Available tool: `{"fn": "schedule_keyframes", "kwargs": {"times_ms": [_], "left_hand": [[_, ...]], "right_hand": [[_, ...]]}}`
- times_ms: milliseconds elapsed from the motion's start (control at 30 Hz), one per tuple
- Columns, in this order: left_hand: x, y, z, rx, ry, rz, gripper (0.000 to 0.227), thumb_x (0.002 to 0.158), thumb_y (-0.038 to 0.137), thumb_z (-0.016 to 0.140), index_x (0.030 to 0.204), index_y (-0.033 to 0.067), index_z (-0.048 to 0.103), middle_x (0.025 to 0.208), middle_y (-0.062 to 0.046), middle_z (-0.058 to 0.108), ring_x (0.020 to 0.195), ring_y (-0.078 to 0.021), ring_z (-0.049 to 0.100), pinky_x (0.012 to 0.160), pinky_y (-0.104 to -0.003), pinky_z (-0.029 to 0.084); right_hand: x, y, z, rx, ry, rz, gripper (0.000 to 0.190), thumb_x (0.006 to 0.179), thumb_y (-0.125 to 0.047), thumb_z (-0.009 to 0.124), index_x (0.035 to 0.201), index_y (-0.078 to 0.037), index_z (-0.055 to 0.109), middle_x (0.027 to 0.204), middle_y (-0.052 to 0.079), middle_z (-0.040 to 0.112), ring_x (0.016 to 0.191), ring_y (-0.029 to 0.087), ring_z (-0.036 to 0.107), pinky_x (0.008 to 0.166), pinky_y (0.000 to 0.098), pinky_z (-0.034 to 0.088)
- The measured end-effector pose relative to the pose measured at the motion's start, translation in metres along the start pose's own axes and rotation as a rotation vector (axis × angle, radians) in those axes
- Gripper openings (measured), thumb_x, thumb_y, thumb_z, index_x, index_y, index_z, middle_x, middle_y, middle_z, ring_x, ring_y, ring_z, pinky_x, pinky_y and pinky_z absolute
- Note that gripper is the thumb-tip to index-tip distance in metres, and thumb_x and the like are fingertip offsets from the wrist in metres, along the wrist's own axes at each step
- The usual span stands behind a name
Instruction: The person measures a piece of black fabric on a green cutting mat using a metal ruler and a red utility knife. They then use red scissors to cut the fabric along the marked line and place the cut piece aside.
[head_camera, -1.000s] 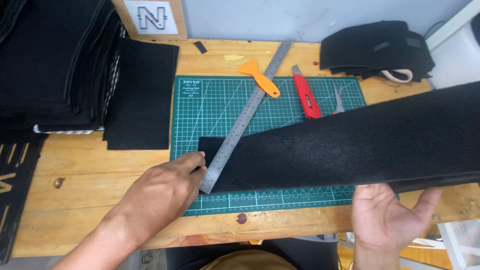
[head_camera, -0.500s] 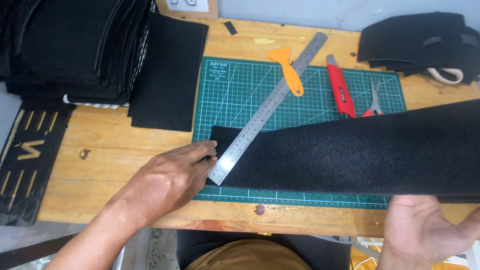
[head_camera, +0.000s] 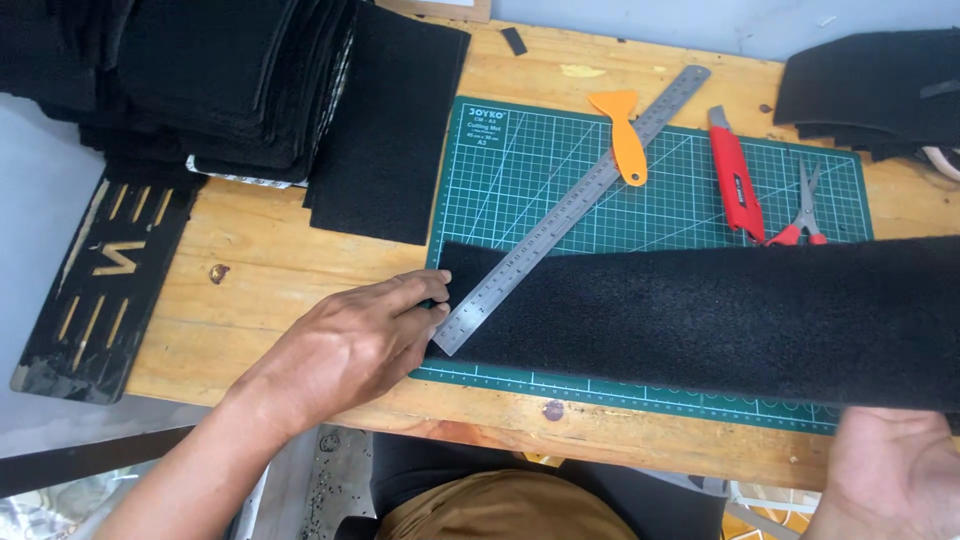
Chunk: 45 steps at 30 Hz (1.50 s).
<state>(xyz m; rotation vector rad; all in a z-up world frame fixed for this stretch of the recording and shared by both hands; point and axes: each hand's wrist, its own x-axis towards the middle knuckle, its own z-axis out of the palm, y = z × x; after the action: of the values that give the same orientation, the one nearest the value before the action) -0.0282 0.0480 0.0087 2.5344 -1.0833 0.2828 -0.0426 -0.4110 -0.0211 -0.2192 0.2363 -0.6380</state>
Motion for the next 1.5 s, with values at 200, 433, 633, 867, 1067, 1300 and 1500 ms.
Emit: {"fn": "schedule_keyframes", "kwargs": {"times_ms": [200,433,633,867,1067,1300,1500], "left_hand": [[-0.002,-0.001,0.001,-0.069,0.000,-0.022,0.023,0.096,0.005,0.060,0.115,-0.0018,0.070,0.131,-0.015,0.063,0.132,-0.0298,0.060,0.098,-0.040,0.055],[-0.001,0.001,0.003,-0.114,0.058,-0.024,0.021,0.097,0.006,0.058,0.114,-0.0022,0.069,0.126,-0.016,0.065,0.131,-0.0309,0.061,0.101,-0.040,0.055],[0.000,0.004,0.004,-0.093,0.079,-0.028,0.022,0.097,0.006,0.058,0.114,-0.0013,0.069,0.125,-0.015,0.067,0.133,-0.0296,0.061,0.101,-0.039,0.055],[-0.002,0.004,0.008,-0.058,0.083,-0.060,0.022,0.095,0.010,0.061,0.113,0.0012,0.070,0.130,-0.011,0.067,0.133,-0.0250,0.062,0.097,-0.038,0.057],[-0.002,0.003,0.009,-0.017,0.097,-0.033,0.020,0.095,0.010,0.062,0.112,0.0026,0.070,0.129,-0.011,0.067,0.133,-0.0247,0.062,0.101,-0.037,0.055],[-0.003,0.002,0.010,-0.037,0.095,-0.030,0.021,0.095,0.010,0.062,0.113,0.0032,0.069,0.128,-0.011,0.067,0.133,-0.0258,0.062,0.100,-0.038,0.056],[0.000,0.004,0.009,-0.025,0.097,-0.027,0.019,0.097,0.011,0.060,0.111,0.0023,0.070,0.125,-0.011,0.068,0.133,-0.0266,0.062,0.099,-0.037,0.056]], "right_hand": [[-0.001,-0.002,-0.003,-0.169,-0.075,0.003,0.059,0.106,-0.016,0.043,0.151,0.014,0.066,0.165,0.032,0.064,0.160,0.042,0.058,0.139,0.0532,0.042],[-0.042,0.018,0.014,-0.561,-0.136,-0.121,0.043,0.090,-0.042,0.061,0.114,-0.007,0.068,0.142,0.013,0.072,0.150,0.028,0.068,0.135,0.0528,0.055],[-0.048,0.010,0.017,-0.788,-0.120,-0.195,0.025,0.088,-0.047,0.066,0.094,-0.023,0.071,0.117,-0.007,0.074,0.129,0.008,0.072,0.117,0.0325,0.059],[-0.054,0.018,0.064,-0.560,-0.153,-0.011,0.063,0.084,-0.023,0.062,0.145,-0.008,0.066,0.151,0.010,0.068,0.150,0.025,0.064,0.132,0.0413,0.051],[-0.045,0.015,0.063,-0.490,-0.029,-0.047,0.064,0.078,-0.028,0.067,0.139,-0.010,0.070,0.149,0.008,0.072,0.148,0.023,0.067,0.134,0.0399,0.050],[0.022,-0.033,-0.016,-0.520,0.098,-0.091,0.082,0.066,-0.034,0.085,0.136,-0.006,0.055,0.148,0.011,0.062,0.143,0.019,0.063,0.120,0.0355,0.050],[0.021,-0.028,-0.043,-0.685,0.364,-0.201,0.020,0.089,-0.037,0.055,0.090,-0.038,0.036,0.120,-0.027,0.031,0.131,-0.021,0.009,0.122,0.0242,0.000]]}}
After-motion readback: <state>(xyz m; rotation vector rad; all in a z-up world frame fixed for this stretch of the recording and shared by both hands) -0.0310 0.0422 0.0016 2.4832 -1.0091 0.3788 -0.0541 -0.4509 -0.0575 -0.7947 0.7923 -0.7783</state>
